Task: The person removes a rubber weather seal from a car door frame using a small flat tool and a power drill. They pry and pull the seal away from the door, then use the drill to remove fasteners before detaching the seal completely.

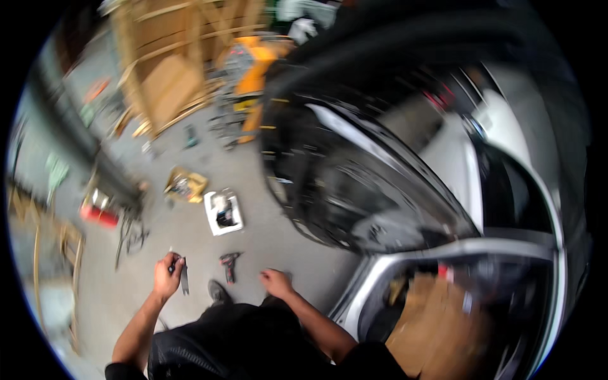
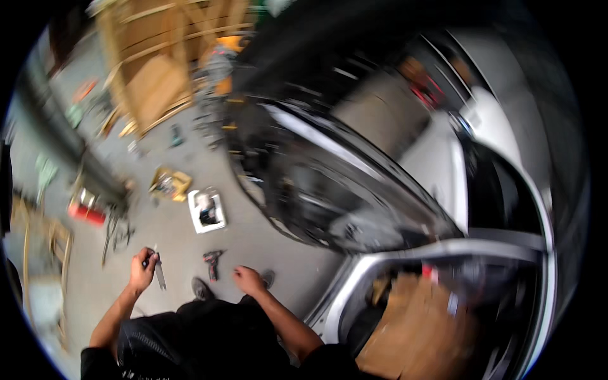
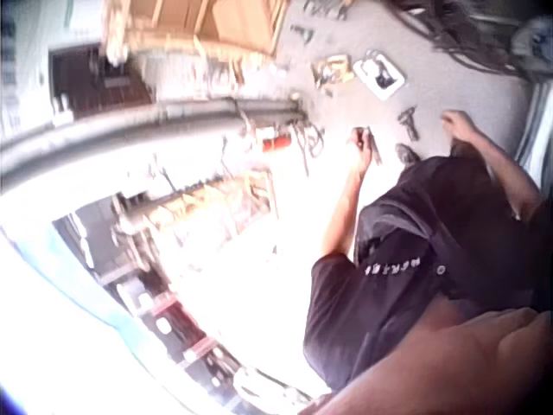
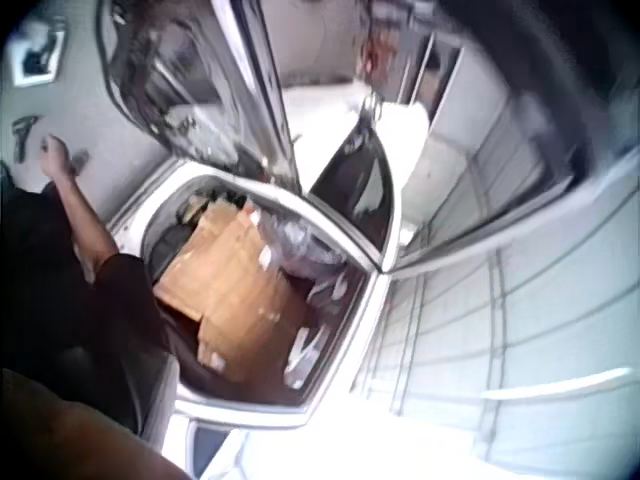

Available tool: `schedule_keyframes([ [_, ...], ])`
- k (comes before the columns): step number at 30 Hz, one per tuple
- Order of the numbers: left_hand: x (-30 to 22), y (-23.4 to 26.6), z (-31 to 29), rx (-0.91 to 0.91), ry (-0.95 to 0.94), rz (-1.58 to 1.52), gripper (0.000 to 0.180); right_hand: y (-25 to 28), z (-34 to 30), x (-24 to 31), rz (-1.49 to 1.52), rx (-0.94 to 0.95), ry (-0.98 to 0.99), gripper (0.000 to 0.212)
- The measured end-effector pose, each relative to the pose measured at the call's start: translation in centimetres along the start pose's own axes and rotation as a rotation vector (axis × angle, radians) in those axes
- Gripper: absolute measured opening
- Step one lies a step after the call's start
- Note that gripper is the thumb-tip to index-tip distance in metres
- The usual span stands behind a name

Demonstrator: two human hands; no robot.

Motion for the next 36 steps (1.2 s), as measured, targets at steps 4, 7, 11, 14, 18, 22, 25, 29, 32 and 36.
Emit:
schedule_keyframes([
  [4, -8.5, -8.9, 3.3, 0.335, -0.076, -0.221, 0.023, 4.6, -1.5, 6.9, 0.263, -0.169, 0.221, 0.045],
  [7, -14.0, -16.1, 3.0, 0.484, -0.120, -0.343, 0.022, 8.8, -3.4, 8.4, 0.238, -0.319, 0.287, 0.046],
  [11, -18.8, -26.1, 0.2, 0.652, -0.196, -0.359, 0.019, 13.3, -8.6, 2.0, 0.727, -0.242, 0.142, 0.024],
  [14, -21.6, -33.8, -2.4, 0.757, -0.184, -0.251, 0.022, 16.3, -12.5, -5.0, 0.726, -0.380, 0.046, 0.021],
  [18, -25.0, -42.3, -5.0, 0.871, -0.185, -0.036, 0.030, 20.3, -17.3, -14.2, 0.853, -0.669, 0.019, 0.025],
  [22, -28.9, -48.2, -5.5, 0.905, -0.204, -0.008, 0.038, 24.6, -21.5, -20.7, 0.799, -0.839, -0.143, 0.036],
  [25, -30.9, -51.3, -4.5, 0.964, -0.085, 0.070, 0.035, 26.9, -23.0, -25.2, 0.845, -0.908, -0.316, 0.042],
  [29, -33.3, -56.2, -3.4, 1.134, -0.025, -0.064, 0.031, 28.2, -25.8, -31.2, 0.863, -0.918, -0.594, 0.052],
  [32, -35.1, -60.8, -2.9, 1.219, 0.083, -0.193, 0.035, 30.1, -28.1, -34.8, 0.873, -1.034, -0.690, 0.048],
  [36, -38.2, -66.0, -1.4, 1.253, -0.128, 0.205, 0.050, 34.5, -30.6, -40.0, 0.719, -1.069, -0.724, 0.046],
])
Point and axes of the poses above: each hand's wrist, its own z-axis towards the middle knuckle, its own y-axis out of the back of the hand, x = y × z, the point moved 4 cm from there along z, towards the middle knuckle, and after that the axes turned 9 degrees about -z, right-handed, at the moved point
